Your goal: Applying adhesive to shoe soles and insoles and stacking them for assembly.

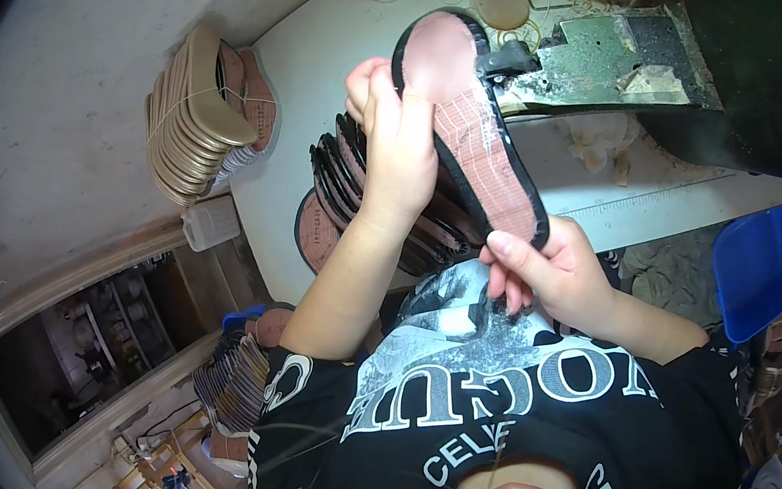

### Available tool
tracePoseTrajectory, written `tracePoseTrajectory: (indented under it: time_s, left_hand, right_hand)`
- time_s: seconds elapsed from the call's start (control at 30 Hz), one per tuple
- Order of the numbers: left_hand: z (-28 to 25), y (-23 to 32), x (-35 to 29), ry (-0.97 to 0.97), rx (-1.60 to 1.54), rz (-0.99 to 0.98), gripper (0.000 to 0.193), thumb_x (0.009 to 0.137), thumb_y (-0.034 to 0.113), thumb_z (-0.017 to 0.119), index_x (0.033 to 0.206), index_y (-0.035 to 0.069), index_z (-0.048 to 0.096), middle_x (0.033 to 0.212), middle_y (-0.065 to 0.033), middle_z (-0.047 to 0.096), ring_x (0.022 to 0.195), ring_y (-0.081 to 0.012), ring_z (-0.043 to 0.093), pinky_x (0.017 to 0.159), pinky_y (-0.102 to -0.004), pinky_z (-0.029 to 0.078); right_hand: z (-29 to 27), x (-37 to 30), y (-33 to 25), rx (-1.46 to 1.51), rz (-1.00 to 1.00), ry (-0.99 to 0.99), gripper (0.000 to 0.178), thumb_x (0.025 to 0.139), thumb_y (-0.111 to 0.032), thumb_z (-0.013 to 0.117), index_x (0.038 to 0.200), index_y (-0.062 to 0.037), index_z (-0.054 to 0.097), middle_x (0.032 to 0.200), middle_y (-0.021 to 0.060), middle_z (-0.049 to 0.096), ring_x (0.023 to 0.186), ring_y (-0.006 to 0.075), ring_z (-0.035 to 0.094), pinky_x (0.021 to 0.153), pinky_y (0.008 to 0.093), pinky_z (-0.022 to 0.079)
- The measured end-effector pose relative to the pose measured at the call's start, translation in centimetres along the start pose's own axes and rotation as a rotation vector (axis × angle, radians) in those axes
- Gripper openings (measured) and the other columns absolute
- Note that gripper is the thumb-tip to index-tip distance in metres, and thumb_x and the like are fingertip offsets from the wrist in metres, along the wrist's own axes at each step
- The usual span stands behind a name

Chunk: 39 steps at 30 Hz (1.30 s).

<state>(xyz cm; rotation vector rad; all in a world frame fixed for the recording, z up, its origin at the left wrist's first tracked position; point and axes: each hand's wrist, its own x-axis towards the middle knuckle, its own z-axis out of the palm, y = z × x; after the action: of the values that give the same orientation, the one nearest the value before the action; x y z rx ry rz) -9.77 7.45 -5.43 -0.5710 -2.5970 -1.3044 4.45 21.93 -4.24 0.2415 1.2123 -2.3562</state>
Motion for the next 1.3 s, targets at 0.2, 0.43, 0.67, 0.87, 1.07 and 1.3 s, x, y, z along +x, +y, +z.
tracePoseTrajectory:
  time_s: [0.2,0.43,0.67,0.87,1.07,1.3]
  left_hand:
    - [0.4,0.5,0.5,0.029,0.007,-0.037,0.042,0.097,0.026,0.048,0.114,-0.011,0.042,0.118,-0.0248,0.04,0.112,-0.0361,0.037,0.102,-0.0428,0.026]
    - [0.4,1.5,2.1,0.04,0.024,-0.163,0.044,0.096,0.027,0.05,0.114,-0.012,0.042,0.119,-0.0262,0.04,0.113,-0.0368,0.037,0.102,-0.0425,0.026]
    - [0.3,0.7,4.3,0.057,0.055,-0.207,0.047,0.095,0.034,0.05,0.11,-0.011,0.045,0.117,-0.0262,0.042,0.114,-0.0364,0.037,0.102,-0.0427,0.027]
    - [-0.6,-0.9,6.6,-0.054,-0.208,-0.323,0.049,0.095,0.037,0.05,0.11,-0.01,0.047,0.122,-0.0234,0.047,0.117,-0.0324,0.041,0.103,-0.0398,0.03]
    - [-4.7,4.1,2.2,0.12,-1.109,-0.329,0.03,0.102,0.027,0.04,0.112,0.001,0.052,0.105,-0.0094,0.061,0.094,-0.016,0.061,0.083,-0.0304,0.05]
    - [-5.5,3.8,-0.7,0.126,-1.338,-0.594,0.041,0.103,0.034,0.035,0.105,0.0,0.058,0.08,-0.0058,0.064,0.062,-0.0118,0.059,0.054,-0.0239,0.047]
  right_hand:
    - [-0.6,0.5,-0.7,0.053,0.046,0.004,0.028,0.097,-0.024,0.053,0.083,-0.0009,0.059,0.061,0.004,0.06,0.044,0.005,0.05,0.042,0.0186,0.039]
    - [-0.9,1.7,-1.6,0.085,0.022,0.032,0.03,0.097,-0.025,0.052,0.082,0.0,0.054,0.058,0.0062,0.058,0.041,0.0069,0.05,0.04,0.019,0.038]
    - [0.3,3.4,-3.1,0.092,-0.011,0.043,0.035,0.097,-0.029,0.052,0.079,0.0007,0.056,0.058,0.0082,0.061,0.039,0.0076,0.051,0.039,0.0191,0.038]
    - [1.7,5.0,-3.6,0.018,-0.05,0.061,0.039,0.096,-0.035,0.052,0.078,0.0,0.058,0.057,0.0058,0.061,0.039,0.0074,0.051,0.039,0.0187,0.037]
    - [3.8,2.9,-3.0,-0.318,-0.179,-0.044,0.024,0.092,-0.023,0.061,0.079,-0.003,0.059,0.059,0.0006,0.058,0.049,0.0047,0.053,0.045,0.0205,0.041]
    - [3.1,3.3,-3.1,-0.295,-0.42,-0.248,0.024,0.091,-0.025,0.063,0.084,-0.0018,0.06,0.066,-0.0006,0.058,0.057,0.003,0.05,0.05,0.0188,0.04]
